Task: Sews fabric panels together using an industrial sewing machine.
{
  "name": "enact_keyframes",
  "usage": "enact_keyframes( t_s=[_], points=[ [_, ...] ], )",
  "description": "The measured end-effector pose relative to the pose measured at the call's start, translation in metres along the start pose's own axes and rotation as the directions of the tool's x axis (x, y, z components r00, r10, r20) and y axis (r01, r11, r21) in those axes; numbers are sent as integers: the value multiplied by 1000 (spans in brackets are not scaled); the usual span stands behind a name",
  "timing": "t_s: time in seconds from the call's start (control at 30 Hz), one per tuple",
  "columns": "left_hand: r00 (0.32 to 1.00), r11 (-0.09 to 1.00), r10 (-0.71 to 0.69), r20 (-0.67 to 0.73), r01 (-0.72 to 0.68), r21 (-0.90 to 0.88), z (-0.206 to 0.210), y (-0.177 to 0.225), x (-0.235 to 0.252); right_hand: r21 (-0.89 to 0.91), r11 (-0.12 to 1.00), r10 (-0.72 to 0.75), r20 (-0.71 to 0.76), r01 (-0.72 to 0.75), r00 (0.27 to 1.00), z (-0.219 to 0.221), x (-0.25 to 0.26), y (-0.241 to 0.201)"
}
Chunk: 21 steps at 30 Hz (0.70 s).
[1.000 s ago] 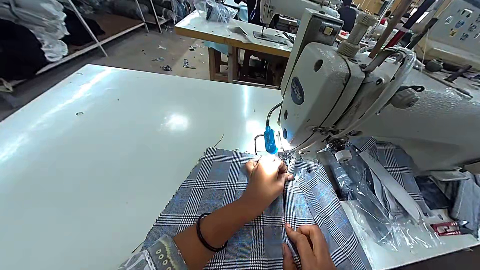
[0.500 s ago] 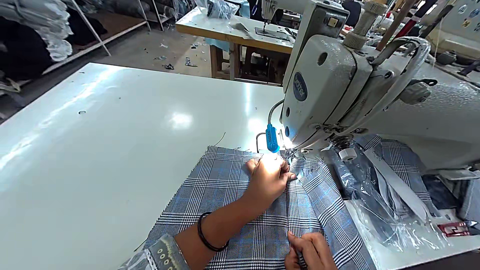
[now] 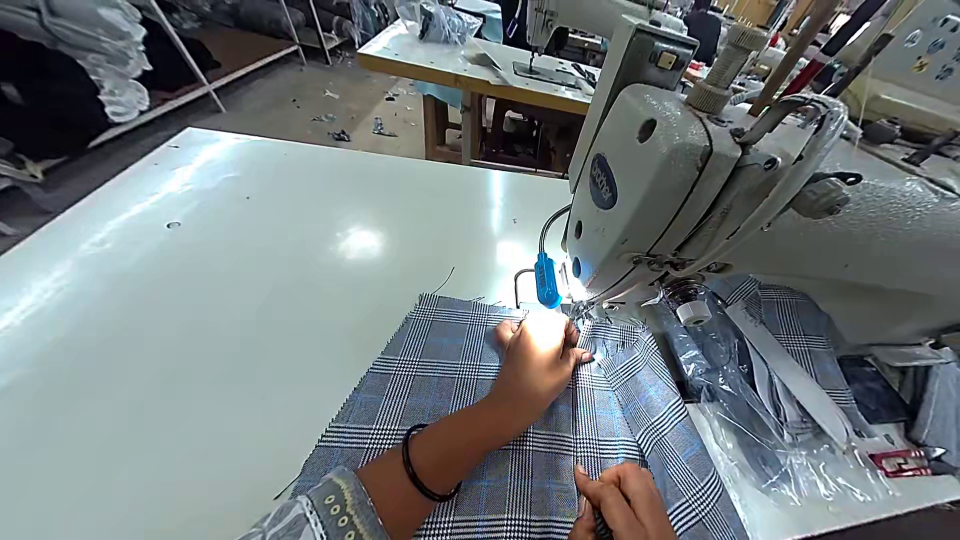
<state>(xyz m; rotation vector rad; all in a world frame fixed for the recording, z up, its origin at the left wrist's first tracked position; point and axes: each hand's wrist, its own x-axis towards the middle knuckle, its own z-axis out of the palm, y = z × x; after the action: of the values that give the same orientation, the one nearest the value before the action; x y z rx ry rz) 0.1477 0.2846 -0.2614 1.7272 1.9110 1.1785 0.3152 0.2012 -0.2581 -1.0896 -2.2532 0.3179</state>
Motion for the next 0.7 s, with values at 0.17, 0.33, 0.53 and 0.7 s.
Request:
enact_keyframes(
  t_s=[0.17,0.33,0.53,0.7],
  points=[
    [1000,1000,-21,-19,21,3,2,-1,0,14,993,-115,56,115,992,-5,28,20],
    [998,999,-51,-33,52,7,3,-4,2,227,954,-240,187,195,953,-2,57,49],
    [972,971,-222,71,214,109,-2,7,9,237,971,-138,389,46,911,-5,65,62],
    [990,983,141,-17,-138,119,-9,-16,-9,142,990,-52,480,-20,876,-14,70,63]
  ],
)
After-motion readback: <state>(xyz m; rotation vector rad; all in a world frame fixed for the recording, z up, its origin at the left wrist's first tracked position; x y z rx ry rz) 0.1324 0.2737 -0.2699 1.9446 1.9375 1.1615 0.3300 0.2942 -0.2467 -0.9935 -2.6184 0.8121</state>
